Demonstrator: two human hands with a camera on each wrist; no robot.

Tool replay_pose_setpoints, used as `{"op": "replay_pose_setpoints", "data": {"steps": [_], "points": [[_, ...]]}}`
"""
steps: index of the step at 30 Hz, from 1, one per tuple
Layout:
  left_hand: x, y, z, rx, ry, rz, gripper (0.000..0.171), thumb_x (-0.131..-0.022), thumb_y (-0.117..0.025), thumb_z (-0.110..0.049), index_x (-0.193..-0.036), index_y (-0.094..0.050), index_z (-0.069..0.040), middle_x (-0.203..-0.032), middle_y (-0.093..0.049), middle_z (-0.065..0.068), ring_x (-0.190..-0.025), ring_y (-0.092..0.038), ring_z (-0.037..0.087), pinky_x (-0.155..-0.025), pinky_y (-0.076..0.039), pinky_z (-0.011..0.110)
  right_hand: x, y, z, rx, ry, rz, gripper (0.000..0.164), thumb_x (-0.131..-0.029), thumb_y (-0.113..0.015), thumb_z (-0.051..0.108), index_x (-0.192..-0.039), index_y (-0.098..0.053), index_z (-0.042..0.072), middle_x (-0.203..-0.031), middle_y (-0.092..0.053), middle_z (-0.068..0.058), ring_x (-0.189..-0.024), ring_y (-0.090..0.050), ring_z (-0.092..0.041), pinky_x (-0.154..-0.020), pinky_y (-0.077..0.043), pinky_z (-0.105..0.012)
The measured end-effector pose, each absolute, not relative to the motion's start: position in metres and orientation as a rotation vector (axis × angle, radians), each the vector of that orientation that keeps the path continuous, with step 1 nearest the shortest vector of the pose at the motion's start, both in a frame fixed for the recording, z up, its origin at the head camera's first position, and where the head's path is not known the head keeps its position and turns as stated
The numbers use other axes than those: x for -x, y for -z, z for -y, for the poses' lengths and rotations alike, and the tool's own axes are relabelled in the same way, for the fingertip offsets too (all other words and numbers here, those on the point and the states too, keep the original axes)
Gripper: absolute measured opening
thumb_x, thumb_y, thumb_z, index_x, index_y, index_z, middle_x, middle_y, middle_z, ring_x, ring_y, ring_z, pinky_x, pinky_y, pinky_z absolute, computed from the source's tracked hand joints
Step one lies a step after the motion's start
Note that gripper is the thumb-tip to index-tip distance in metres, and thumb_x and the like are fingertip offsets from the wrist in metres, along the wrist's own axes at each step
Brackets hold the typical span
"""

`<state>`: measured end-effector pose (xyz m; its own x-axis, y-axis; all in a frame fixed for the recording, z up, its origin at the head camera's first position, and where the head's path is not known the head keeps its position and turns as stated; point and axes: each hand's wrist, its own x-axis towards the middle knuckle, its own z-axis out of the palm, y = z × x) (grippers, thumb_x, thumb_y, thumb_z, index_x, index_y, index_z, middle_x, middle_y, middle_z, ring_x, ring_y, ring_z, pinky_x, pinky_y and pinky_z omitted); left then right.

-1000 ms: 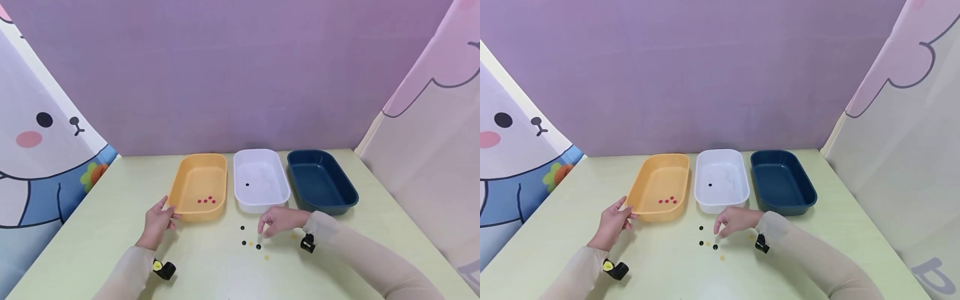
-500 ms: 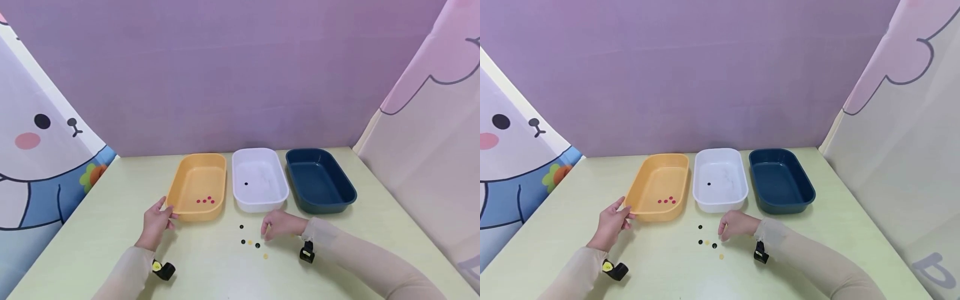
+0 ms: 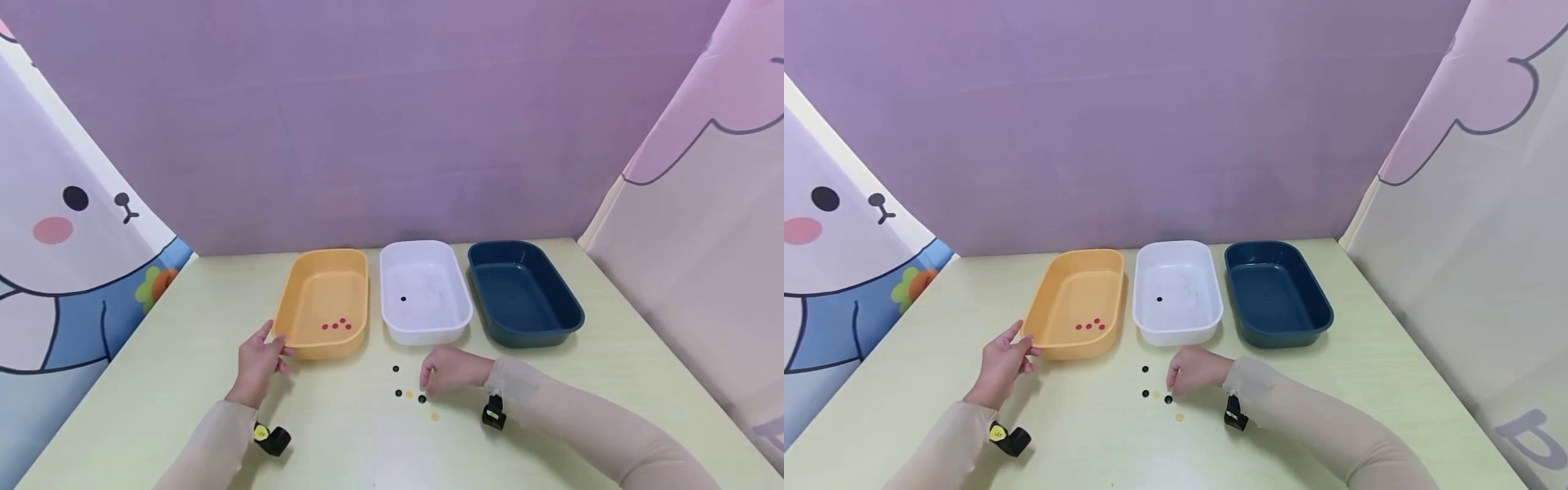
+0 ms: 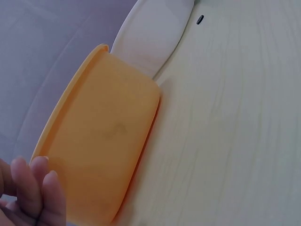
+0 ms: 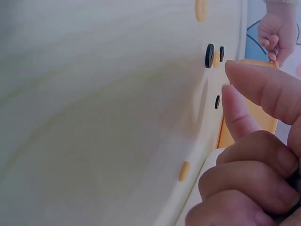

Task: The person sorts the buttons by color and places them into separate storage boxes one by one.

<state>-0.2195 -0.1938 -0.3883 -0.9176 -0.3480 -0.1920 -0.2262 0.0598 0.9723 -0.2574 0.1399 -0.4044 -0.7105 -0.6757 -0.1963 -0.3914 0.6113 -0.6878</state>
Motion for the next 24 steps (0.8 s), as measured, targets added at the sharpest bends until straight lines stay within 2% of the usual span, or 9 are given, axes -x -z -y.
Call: {"op": "replay_pose_setpoints", "data": {"steps": [10,24], "points": [[0.2175,0.3891,0.1928,-0.581,2.015,2.201,0.061,-0.1,-0.045,-0.005,-0.152,-0.014,-0.001,-0.06,-0.062,-0.006,-0.039,-0.044,0.004,-0.041,-0.044,0.015,0.2528,0.4054,-0.1344,0.825,0.799,-2.414,0.014,-0.069,-0.073,0.0,-0.074,-0.069,0.013,-0.075,-0.06,0.007,-0.067,-0.046,-0.01,-0.061,-0.04,-0.024],[0.2182,0.3902,0.1932,-0.576,2.008,2.213,0.062,-0.1,-0.045,-0.005,-0.152,-0.013,-0.001,-0.061,-0.062,-0.006,-0.04,-0.044,0.004,-0.042,-0.044,0.016,0.2513,0.4056,-0.1331,0.886,0.758,-2.398,0.014,-0.071,-0.075,0.002,-0.075,-0.067,0.013,-0.071,-0.056,0.008,-0.063,-0.041,-0.008,-0.058,-0.034,-0.021]]}}
